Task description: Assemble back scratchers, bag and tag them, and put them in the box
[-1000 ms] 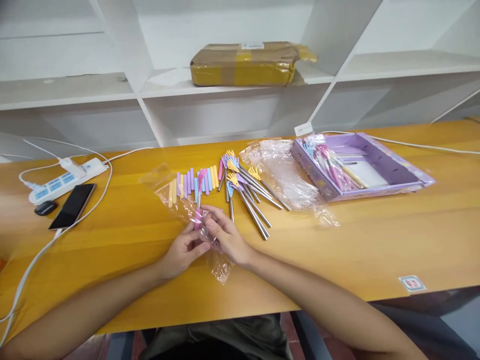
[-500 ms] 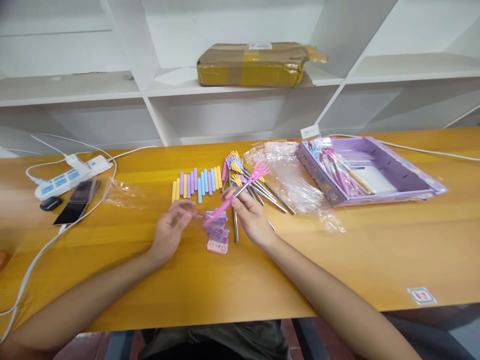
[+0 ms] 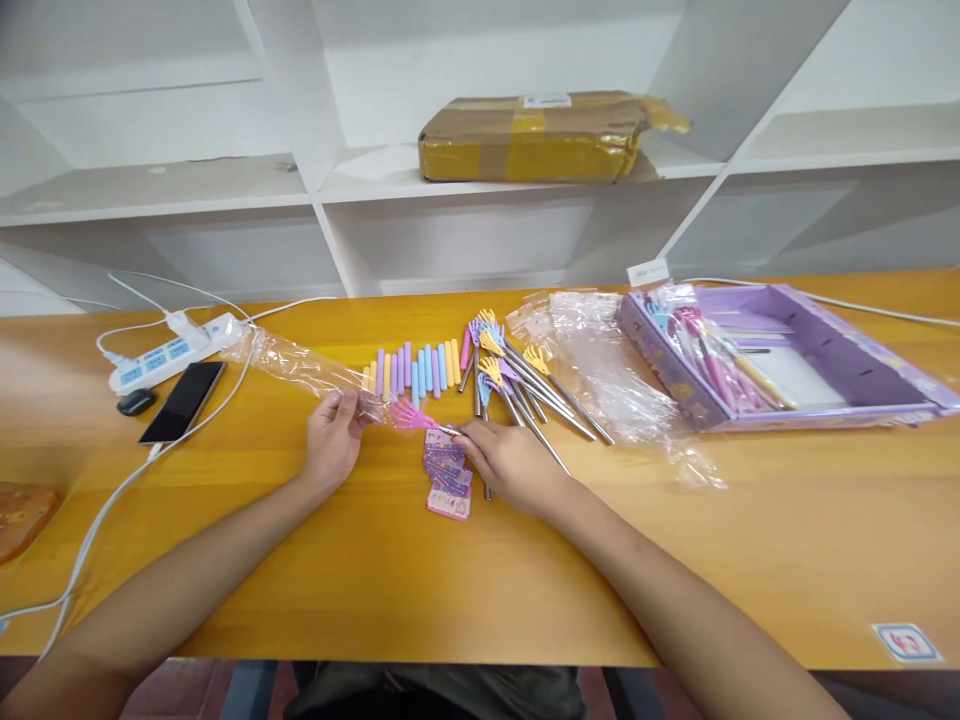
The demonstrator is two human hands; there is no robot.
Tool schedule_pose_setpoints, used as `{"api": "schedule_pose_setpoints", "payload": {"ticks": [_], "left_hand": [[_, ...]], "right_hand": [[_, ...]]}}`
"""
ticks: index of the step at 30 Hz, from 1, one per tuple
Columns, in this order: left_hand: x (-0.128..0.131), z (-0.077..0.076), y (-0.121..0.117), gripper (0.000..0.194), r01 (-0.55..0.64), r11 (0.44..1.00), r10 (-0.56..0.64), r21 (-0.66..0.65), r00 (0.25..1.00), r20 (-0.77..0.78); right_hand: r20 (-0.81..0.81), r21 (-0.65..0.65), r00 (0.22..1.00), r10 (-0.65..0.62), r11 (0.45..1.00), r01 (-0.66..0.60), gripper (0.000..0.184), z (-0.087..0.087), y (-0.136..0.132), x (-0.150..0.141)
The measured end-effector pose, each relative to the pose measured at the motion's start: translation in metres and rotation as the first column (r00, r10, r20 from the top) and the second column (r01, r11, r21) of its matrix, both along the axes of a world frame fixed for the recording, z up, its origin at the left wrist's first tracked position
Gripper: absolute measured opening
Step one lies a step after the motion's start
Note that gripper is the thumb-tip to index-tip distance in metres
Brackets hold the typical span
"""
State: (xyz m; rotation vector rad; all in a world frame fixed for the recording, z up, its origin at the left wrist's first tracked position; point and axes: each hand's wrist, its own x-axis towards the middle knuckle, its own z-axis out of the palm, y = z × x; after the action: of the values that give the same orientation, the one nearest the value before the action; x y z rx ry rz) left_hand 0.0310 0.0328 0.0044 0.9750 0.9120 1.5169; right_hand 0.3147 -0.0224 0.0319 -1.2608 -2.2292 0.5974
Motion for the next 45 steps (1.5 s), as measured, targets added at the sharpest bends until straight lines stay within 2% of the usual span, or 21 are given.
{"api": "schedule_pose_setpoints", "payload": {"ticks": [3, 6, 11, 20, 24, 29, 31, 34, 37, 39, 42, 45], "left_hand": [[0.0, -0.003, 0.0, 0.048, 0.004, 1.0, -0.004, -0.007, 1.0, 0.014], [0.0, -0.003, 0.0, 0.05, 0.014, 1.0, -0.014, -0.015, 1.0, 0.024], [0.002, -0.004, -0.006, 0.051, 0.086, 0.995, -0.086, -0.05, 0.996, -0.001], [0.007, -0.011, -0.022, 0.046, 0.227, 0.969, -0.234, -0.097, 0.971, -0.059], [0.009, -0.011, -0.028, 0.047, 0.319, 0.94, -0.328, -0.119, 0.942, -0.068], [0.011, -0.011, -0.035, 0.04, 0.403, 0.908, -0.411, -0.118, 0.91, -0.054], [0.011, -0.01, -0.034, 0.038, 0.391, 0.914, -0.396, -0.112, 0.918, -0.033], [0.009, -0.006, -0.027, 0.037, 0.298, 0.95, -0.299, -0.092, 0.954, 0.014], [0.007, -0.002, -0.018, 0.04, 0.19, 0.978, -0.185, -0.082, 0.981, 0.063], [0.008, 0.0, -0.017, 0.042, 0.18, 0.979, -0.174, -0.093, 0.982, 0.073], [0.016, 0.0, -0.03, 0.042, 0.277, 0.952, -0.272, -0.128, 0.961, 0.05], [0.024, -0.001, -0.05, 0.041, 0.422, 0.893, -0.426, -0.158, 0.904, 0.008]], "right_hand": [[0.11, 0.027, 0.994, -0.015, 1.0, 0.012, 0.05, -0.004, 0.0, -0.001], [0.151, 0.049, 0.988, -0.039, 0.998, 0.032, 0.051, -0.004, -0.001, -0.003], [0.132, 0.05, 0.991, -0.01, 0.999, 0.004, 0.053, -0.001, -0.003, -0.007], [0.134, 0.136, 0.991, 0.008, 0.99, -0.027, 0.051, -0.005, -0.004, -0.008], [0.127, 0.049, 0.99, -0.06, 0.997, 0.054, 0.047, -0.007, -0.008, -0.013], [0.087, -0.02, 0.993, -0.082, 0.996, 0.084, 0.064, -0.005, -0.018, -0.025], [0.076, -0.01, 0.994, -0.079, 0.997, 0.08, 0.068, -0.003, -0.021, -0.027], [0.053, 0.036, 0.991, -0.122, 0.992, 0.12, 0.069, 0.0, -0.019, -0.022], [-0.004, 0.114, 0.98, -0.198, 0.974, 0.197, 0.052, -0.001, -0.011, -0.013], [-0.071, 0.165, 0.973, -0.221, 0.959, 0.23, 0.042, -0.005, -0.007, -0.01], [-0.121, 0.221, 0.975, -0.186, 0.953, 0.209, 0.039, -0.011, -0.011, -0.015], [-0.06, 0.249, 0.993, -0.105, 0.961, 0.117, 0.038, -0.015, -0.023, -0.026]]}}
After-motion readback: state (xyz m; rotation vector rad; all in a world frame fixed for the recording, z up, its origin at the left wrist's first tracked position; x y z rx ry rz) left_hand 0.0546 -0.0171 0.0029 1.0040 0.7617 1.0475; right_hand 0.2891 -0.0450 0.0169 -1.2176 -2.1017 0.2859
